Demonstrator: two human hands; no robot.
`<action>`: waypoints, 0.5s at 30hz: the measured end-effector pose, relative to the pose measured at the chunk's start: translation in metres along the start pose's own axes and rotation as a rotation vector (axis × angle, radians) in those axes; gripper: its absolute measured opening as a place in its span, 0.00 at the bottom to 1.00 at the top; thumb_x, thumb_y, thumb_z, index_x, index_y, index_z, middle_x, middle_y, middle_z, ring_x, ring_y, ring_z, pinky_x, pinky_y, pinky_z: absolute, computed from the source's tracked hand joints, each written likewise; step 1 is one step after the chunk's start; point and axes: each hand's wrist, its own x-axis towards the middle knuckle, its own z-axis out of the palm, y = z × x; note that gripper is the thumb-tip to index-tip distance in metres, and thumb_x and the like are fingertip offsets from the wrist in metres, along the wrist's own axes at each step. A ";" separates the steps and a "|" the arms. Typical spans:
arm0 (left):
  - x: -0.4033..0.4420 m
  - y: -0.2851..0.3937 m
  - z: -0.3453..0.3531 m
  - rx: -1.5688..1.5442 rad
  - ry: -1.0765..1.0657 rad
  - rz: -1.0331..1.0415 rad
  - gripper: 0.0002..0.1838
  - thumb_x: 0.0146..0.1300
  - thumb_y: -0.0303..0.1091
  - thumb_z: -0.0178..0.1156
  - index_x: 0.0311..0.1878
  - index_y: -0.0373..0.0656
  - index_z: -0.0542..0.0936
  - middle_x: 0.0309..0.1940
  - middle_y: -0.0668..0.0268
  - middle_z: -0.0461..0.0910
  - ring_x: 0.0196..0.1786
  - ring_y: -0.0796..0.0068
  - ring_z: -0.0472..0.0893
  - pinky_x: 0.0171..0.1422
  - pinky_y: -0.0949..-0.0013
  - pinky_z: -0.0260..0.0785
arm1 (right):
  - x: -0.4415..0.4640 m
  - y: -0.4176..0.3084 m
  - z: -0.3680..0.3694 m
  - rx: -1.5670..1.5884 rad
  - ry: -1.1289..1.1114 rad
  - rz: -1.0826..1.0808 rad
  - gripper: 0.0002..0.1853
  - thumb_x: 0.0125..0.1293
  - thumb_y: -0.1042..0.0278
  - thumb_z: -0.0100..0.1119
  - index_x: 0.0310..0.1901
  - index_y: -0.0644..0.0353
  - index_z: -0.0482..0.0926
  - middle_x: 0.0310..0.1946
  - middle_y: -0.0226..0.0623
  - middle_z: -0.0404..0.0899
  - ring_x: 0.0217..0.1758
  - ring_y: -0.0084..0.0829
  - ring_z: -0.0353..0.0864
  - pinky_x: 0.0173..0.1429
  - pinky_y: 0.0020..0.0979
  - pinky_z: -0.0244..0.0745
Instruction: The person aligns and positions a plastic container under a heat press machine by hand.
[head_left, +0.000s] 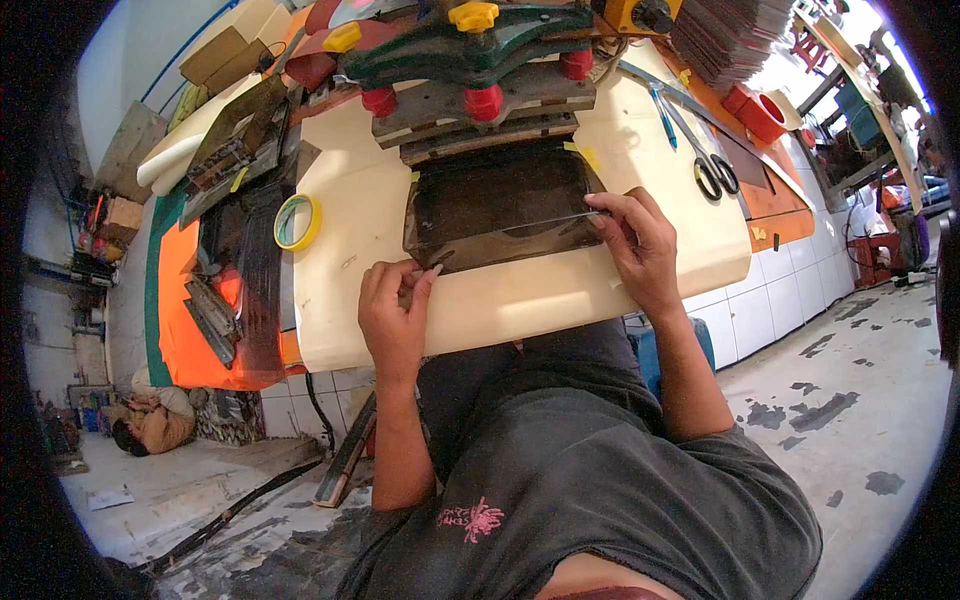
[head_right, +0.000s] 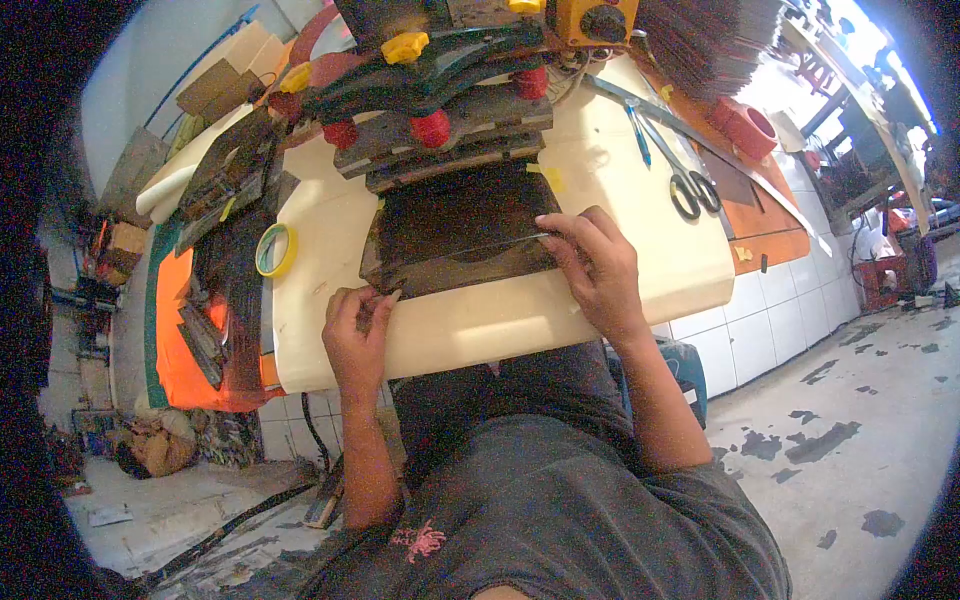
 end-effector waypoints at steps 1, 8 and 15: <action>0.000 -0.001 0.001 -0.021 0.013 -0.008 0.12 0.66 0.33 0.74 0.43 0.34 0.84 0.36 0.59 0.80 0.40 0.62 0.82 0.45 0.60 0.75 | 0.000 0.000 0.000 0.000 0.000 0.000 0.13 0.68 0.78 0.70 0.53 0.57 0.88 0.33 0.38 0.77 0.33 0.34 0.78 0.39 0.33 0.74; 0.000 -0.006 0.001 -0.003 -0.009 -0.002 0.14 0.66 0.33 0.75 0.45 0.33 0.84 0.38 0.57 0.81 0.40 0.61 0.84 0.46 0.60 0.78 | 0.000 0.001 0.001 -0.003 0.003 0.001 0.13 0.69 0.78 0.70 0.53 0.57 0.88 0.33 0.39 0.78 0.34 0.35 0.80 0.40 0.34 0.75; -0.001 -0.006 0.002 -0.015 -0.004 -0.010 0.14 0.66 0.33 0.75 0.45 0.33 0.84 0.38 0.58 0.81 0.39 0.63 0.83 0.44 0.62 0.78 | 0.000 0.001 0.000 -0.012 0.000 -0.010 0.12 0.69 0.77 0.70 0.53 0.58 0.88 0.34 0.40 0.79 0.35 0.36 0.81 0.41 0.35 0.77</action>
